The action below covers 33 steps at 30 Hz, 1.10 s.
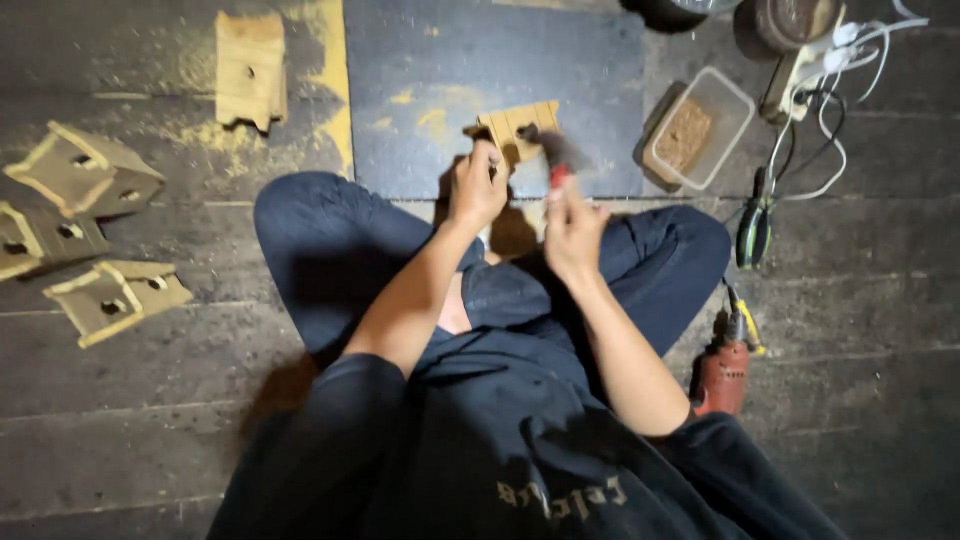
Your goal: Assembling small wooden structures by aligning pre-cut panels and hammering them together on a wooden floor.
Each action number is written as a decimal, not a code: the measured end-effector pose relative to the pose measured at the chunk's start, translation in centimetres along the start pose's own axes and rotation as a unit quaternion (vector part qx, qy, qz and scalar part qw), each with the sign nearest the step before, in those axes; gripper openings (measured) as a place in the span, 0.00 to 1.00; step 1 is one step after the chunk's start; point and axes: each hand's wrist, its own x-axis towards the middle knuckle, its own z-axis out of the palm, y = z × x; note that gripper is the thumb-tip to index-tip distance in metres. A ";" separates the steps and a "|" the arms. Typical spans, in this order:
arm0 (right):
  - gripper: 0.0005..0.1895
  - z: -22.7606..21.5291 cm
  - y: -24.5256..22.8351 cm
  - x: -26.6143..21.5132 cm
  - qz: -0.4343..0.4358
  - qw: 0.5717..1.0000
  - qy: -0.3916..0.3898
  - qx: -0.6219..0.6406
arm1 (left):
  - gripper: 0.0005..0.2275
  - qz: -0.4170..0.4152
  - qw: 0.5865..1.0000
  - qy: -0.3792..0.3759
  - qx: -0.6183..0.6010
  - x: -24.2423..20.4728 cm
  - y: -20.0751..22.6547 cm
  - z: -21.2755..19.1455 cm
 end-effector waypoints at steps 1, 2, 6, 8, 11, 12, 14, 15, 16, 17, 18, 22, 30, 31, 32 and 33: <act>0.15 -0.4 -1.3 0.7 -0.005 1.000 0.004 0.002 | 0.11 0.006 1.000 0.004 0.000 0.3 0.3 -0.3; 0.15 -1.0 -2.5 1.1 0.054 0.997 -0.056 0.013 | 0.12 0.002 1.000 -0.004 0.001 0.2 0.5 -0.5; 0.17 -1.3 -1.0 0.9 0.013 0.992 0.038 0.121 | 0.14 0.009 1.000 0.001 0.009 -0.3 0.6 -0.6; 0.17 -1.0 -1.8 -0.2 0.031 0.997 -0.001 0.071 | 0.12 0.002 1.000 -0.007 0.008 -0.6 0.7 -0.5; 0.19 -1.3 -4.3 1.2 0.075 0.995 -0.060 0.031 | 0.13 0.008 1.000 -0.009 0.006 0.3 1.4 -1.4; 0.20 -1.6 -5.2 1.6 0.112 0.989 -0.093 0.036 | 0.15 0.003 1.000 -0.011 0.003 0.1 1.6 -1.6; 0.18 -2.4 -4.3 1.9 0.064 0.995 -0.025 0.069 | 0.15 0.001 1.000 -0.011 -0.001 0.1 1.4 -0.9; 0.17 -2.7 -4.0 1.7 0.015 0.994 0.040 0.102 | 0.15 -0.004 1.000 -0.011 -0.003 -0.3 1.1 -0.8; 0.17 -1.7 -2.7 1.0 0.017 0.994 0.039 0.099 | 0.15 -0.007 1.000 -0.013 -0.005 -0.6 0.9 -0.6; 0.16 -0.9 -1.3 0.2 -0.008 0.995 0.059 0.080 | 0.14 -0.011 1.000 -0.019 -0.007 -0.9 0.9 -0.5; 0.15 0.3 -0.1 0.3 -0.040 0.993 0.085 0.066 | 0.13 -0.009 1.000 -0.020 -0.007 -0.2 0.8 -0.6; 0.20 -1.0 -4.4 1.3 0.103 0.989 -0.108 0.006 | 0.14 -0.013 1.000 -0.025 0.004 0.2 0.1 -0.5; 0.23 -3.1 -6.2 2.5 0.141 0.976 -0.155 0.065 | 0.13 -0.044 0.998 -0.040 0.006 -0.7 0.4 -0.8; 0.23 -2.6 -5.1 3.5 0.136 0.977 -0.148 0.067 | 0.13 -0.036 0.999 -0.037 0.007 1.1 0.6 -0.7; 0.13 -2.8 -3.9 2.8 0.059 0.994 -0.050 0.073 | 0.10 -0.028 0.999 -0.027 0.011 0.5 0.8 -0.5; 0.12 -2.9 -2.7 1.9 -0.020 0.996 0.049 0.078 | 0.08 -0.020 1.000 -0.017 0.016 -0.2 0.9 -0.3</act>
